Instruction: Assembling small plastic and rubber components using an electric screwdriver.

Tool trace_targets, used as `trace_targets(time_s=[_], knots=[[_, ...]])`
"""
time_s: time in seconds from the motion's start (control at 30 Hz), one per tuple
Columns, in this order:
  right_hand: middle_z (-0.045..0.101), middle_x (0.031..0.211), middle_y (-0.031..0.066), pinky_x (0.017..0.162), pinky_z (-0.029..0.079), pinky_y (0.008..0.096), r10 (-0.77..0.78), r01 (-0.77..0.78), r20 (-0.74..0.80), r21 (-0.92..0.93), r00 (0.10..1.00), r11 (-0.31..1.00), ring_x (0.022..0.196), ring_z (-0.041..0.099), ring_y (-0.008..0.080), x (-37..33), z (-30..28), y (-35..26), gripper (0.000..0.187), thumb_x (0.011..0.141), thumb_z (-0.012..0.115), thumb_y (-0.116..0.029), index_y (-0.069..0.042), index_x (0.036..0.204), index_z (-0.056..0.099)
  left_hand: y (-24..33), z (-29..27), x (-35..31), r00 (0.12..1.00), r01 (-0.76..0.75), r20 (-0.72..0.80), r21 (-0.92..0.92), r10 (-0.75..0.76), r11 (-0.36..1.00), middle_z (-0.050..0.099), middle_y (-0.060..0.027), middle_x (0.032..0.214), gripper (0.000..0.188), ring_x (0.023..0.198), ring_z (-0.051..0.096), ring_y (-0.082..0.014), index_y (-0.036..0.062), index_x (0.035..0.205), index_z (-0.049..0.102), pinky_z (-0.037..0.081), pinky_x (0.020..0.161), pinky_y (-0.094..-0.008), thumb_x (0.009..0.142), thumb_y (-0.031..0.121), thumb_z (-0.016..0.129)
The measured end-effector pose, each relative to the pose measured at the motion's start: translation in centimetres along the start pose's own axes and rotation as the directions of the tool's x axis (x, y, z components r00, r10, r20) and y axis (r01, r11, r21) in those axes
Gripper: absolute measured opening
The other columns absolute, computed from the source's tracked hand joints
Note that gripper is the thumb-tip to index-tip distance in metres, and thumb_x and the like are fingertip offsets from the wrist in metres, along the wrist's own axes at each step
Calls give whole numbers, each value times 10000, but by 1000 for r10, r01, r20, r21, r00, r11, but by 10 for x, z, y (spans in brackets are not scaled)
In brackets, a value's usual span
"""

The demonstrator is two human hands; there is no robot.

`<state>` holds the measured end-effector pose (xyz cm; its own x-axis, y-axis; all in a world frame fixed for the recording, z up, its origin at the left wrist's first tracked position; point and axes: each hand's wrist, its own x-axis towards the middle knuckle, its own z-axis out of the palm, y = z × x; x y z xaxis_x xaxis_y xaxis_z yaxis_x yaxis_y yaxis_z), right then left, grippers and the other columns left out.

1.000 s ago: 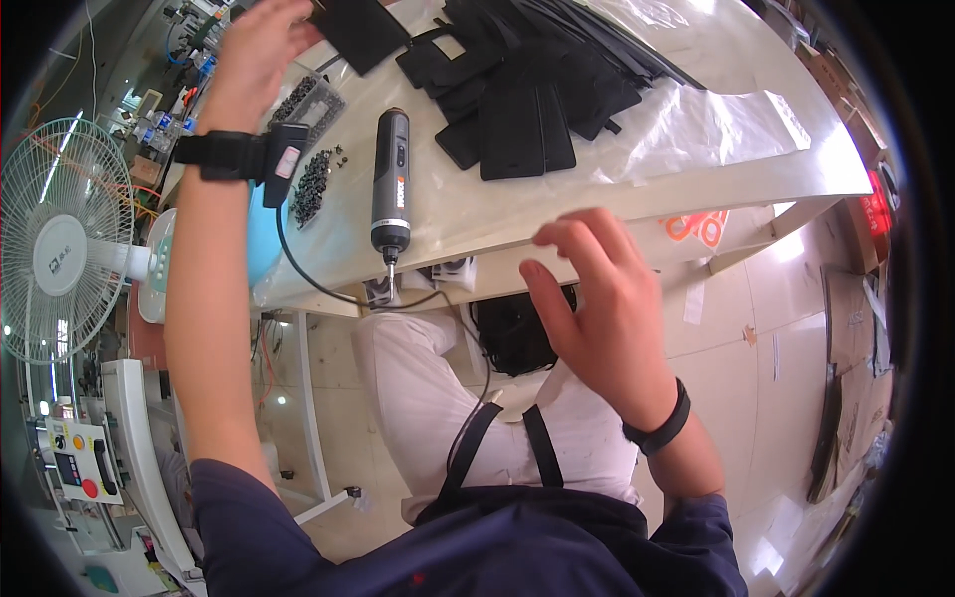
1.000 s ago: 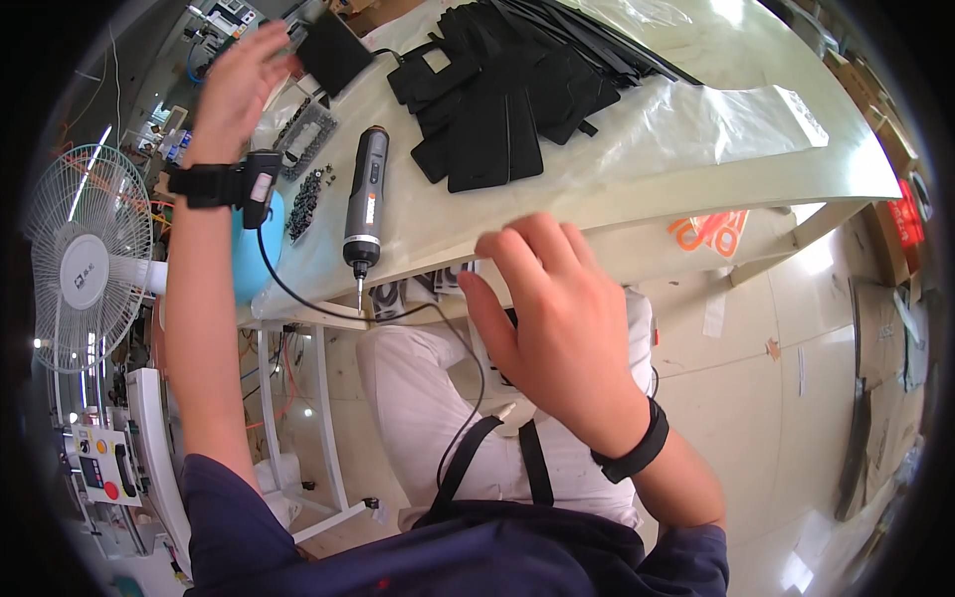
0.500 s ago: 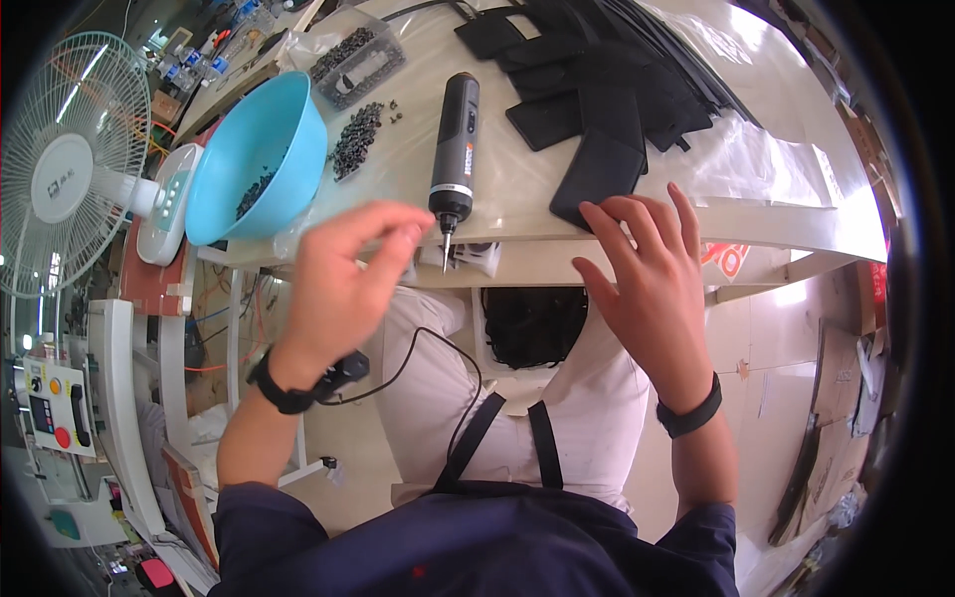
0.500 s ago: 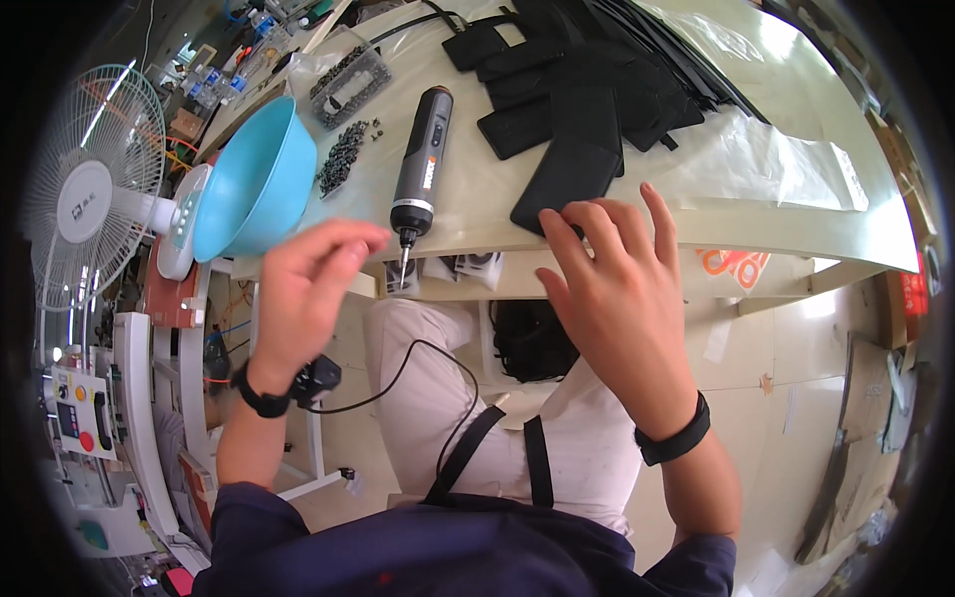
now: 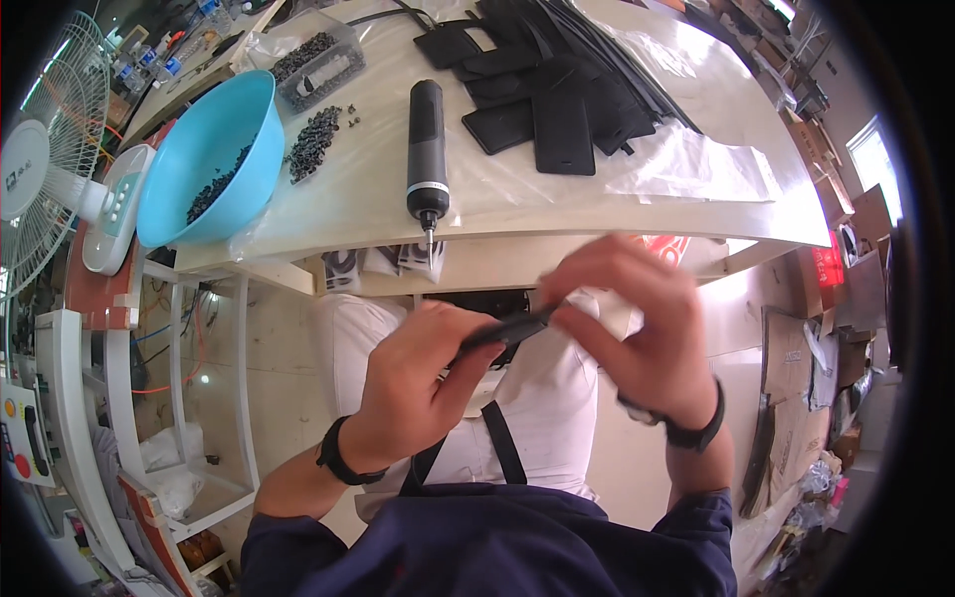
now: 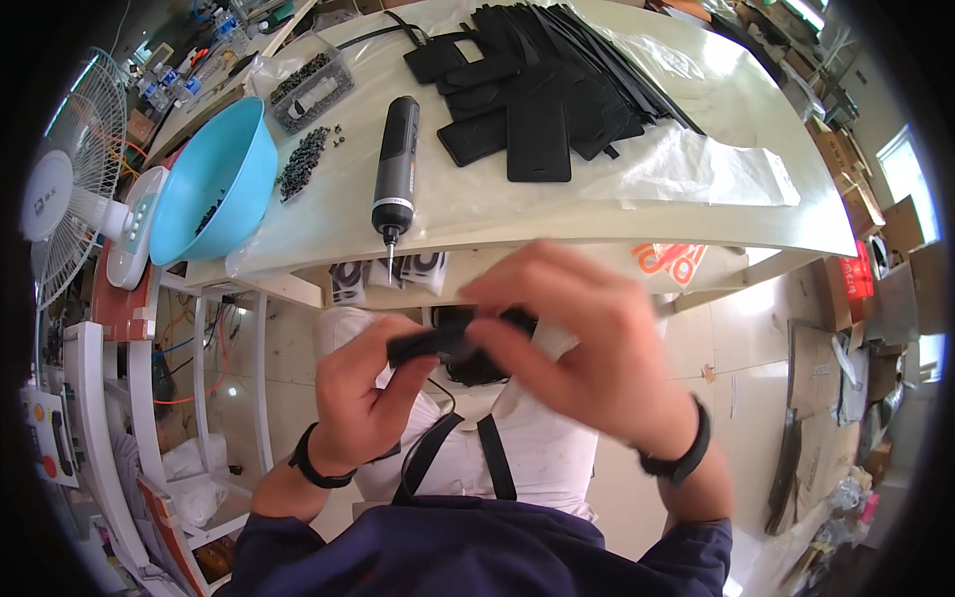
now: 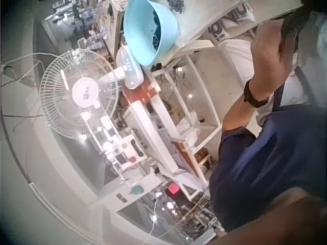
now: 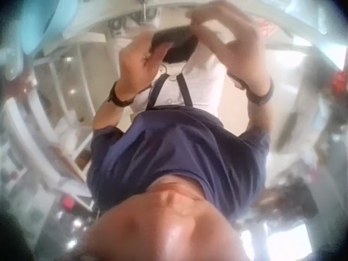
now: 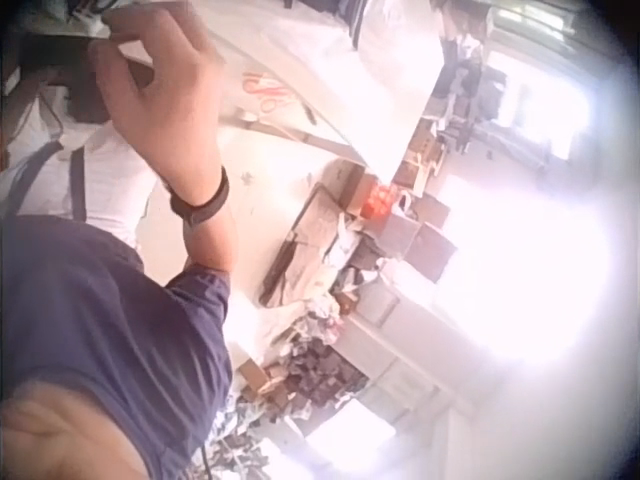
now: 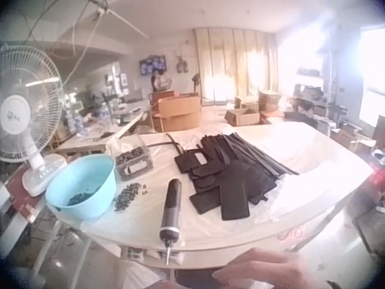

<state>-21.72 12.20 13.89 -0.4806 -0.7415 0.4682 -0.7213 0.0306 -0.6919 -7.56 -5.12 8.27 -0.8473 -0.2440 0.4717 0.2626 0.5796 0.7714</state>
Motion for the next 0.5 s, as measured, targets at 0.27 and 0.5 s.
trace_targets(time_s=[0.27, 0.5], knots=[[733, 898, 184, 784, 541, 384, 220, -371, -300, -695, 928, 615, 858, 722, 298, 63, -193, 231, 266, 904, 665, -237, 4, 995, 730, -3, 11, -44, 965, 253, -4, -232, -261, 939, 619, -122, 706, 110, 580, 560, -250, -9, 894, 661, 440, 559, -313, 917, 97, 683], [708, 769, 162, 735, 532, 380, 389, -388, -105, -491, 915, 780, 745, 692, 272, 81, -197, 282, 237, 759, 758, -136, 32, 924, 724, -1, 7, -66, 892, 430, 12, -327, -451, 842, 615, -84, 686, 146, 603, 548, -141, -18, 917, 655, 437, 579, -277, 954, 123, 646]])
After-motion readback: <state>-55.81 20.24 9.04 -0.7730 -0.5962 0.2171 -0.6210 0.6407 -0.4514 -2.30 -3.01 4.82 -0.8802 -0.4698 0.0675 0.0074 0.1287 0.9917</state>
